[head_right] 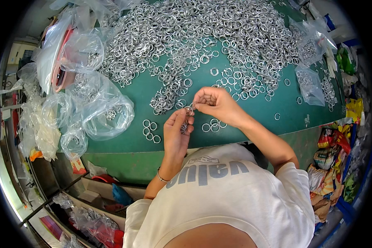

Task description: The person picks up small metal rings from a pile on a table and places them into plastic bags by hand.

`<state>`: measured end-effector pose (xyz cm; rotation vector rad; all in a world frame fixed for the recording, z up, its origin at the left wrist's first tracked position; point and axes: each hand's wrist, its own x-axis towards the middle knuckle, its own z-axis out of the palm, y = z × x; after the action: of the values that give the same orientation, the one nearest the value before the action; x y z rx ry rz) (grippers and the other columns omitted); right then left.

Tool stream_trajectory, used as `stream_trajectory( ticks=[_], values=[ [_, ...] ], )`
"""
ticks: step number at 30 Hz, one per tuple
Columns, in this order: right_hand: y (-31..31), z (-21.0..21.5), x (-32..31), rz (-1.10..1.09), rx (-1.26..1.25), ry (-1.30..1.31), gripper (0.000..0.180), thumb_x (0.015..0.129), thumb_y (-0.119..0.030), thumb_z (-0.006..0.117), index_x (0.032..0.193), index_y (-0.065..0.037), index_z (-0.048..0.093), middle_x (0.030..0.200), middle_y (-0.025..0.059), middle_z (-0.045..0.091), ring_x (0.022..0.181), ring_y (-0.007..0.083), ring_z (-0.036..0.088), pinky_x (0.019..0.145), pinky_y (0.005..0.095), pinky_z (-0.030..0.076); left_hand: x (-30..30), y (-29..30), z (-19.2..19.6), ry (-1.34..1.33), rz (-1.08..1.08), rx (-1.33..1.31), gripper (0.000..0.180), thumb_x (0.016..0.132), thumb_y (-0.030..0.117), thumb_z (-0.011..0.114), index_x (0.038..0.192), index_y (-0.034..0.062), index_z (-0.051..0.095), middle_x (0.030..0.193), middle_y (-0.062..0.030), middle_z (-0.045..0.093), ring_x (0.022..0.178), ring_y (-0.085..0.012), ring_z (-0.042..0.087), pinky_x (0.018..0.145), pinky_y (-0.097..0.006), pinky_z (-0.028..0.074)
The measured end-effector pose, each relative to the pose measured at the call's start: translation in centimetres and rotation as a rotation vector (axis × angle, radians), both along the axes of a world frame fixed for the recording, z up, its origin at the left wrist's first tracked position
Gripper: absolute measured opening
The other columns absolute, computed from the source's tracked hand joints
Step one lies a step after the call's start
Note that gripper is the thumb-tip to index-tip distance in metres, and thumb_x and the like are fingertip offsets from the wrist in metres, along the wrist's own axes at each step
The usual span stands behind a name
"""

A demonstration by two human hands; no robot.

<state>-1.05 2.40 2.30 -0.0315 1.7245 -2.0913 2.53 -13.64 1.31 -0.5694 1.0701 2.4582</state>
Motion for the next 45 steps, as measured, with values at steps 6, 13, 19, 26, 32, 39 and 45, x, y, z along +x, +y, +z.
stream_trajectory(
  ticks=[6,13,19,26,32,39,45],
  values=[
    [-0.4,0.6,0.7,-0.028,0.427,0.544,0.008,0.076,0.005,0.058,0.082,-0.001,0.057,0.082,0.0031,0.061,0.071,0.0114,0.057,0.065,0.0238,0.044,0.0,0.0,0.2,-0.073,0.041,0.096,0.017,0.089,0.016,0.054,0.091,0.0001,0.06,0.083,-0.0045,0.06,0.067,-0.0068,0.053,0.052,-0.018,0.042],
    [-0.3,0.0,0.8,-0.038,0.535,0.78,0.007,0.076,0.005,0.057,0.081,0.0,0.057,0.08,0.0058,0.06,0.073,0.0138,0.057,0.065,0.0244,0.044,0.0,-0.4,0.2,-0.06,0.052,0.115,0.017,0.089,0.015,0.055,0.092,-0.0001,0.06,0.083,-0.0049,0.062,0.07,-0.0081,0.057,0.055,-0.018,0.047],
    [-0.6,-0.2,1.4,-0.101,0.102,0.184,0.006,0.083,0.0,0.055,0.086,-0.001,0.059,0.083,0.0025,0.06,0.074,0.0062,0.054,0.066,0.0204,0.043,0.1,-0.5,0.8,0.002,-0.002,0.039,0.018,0.089,0.015,0.055,0.093,-0.0009,0.06,0.092,-0.009,0.064,0.078,-0.0133,0.063,0.057,-0.02,0.05],
    [0.2,-0.3,1.2,-0.078,-0.058,-0.046,0.011,0.083,-0.002,0.058,0.094,-0.001,0.06,0.085,0.0027,0.061,0.074,0.005,0.055,0.064,0.0186,0.043,0.0,-0.5,1.1,-0.015,-0.027,-0.004,0.016,0.088,0.015,0.056,0.094,0.0013,0.061,0.092,-0.0089,0.065,0.078,-0.0126,0.062,0.055,-0.02,0.049],
    [-0.3,0.6,1.3,-0.08,-0.004,-0.112,0.014,0.083,-0.003,0.06,0.096,0.0,0.061,0.079,0.0013,0.062,0.07,0.0045,0.056,0.06,0.0178,0.044,0.1,-0.3,1.0,0.055,0.002,-0.095,0.015,0.087,0.011,0.057,0.094,-0.0011,0.061,0.089,-0.0091,0.064,0.078,-0.0137,0.062,0.056,-0.021,0.05],
    [-0.2,0.4,1.7,-0.059,0.117,-0.043,0.011,0.082,-0.002,0.061,0.092,0.002,0.064,0.074,0.002,0.061,0.066,0.0037,0.054,0.056,0.0187,0.043,0.5,0.2,1.2,0.163,0.017,-0.161,0.012,0.086,0.007,0.056,0.092,-0.0036,0.06,0.087,-0.0108,0.063,0.075,-0.0149,0.062,0.058,-0.022,0.053],
    [-0.6,2.0,2.0,-0.068,0.311,0.084,0.006,0.078,0.0,0.063,0.083,0.001,0.065,0.07,0.0029,0.059,0.058,0.0048,0.047,0.051,0.0214,0.037,0.4,0.2,1.7,0.166,-0.04,-0.254,0.012,0.087,0.008,0.056,0.087,-0.0037,0.059,0.081,-0.0102,0.062,0.069,-0.0151,0.062,0.056,-0.023,0.053]
  ],
)
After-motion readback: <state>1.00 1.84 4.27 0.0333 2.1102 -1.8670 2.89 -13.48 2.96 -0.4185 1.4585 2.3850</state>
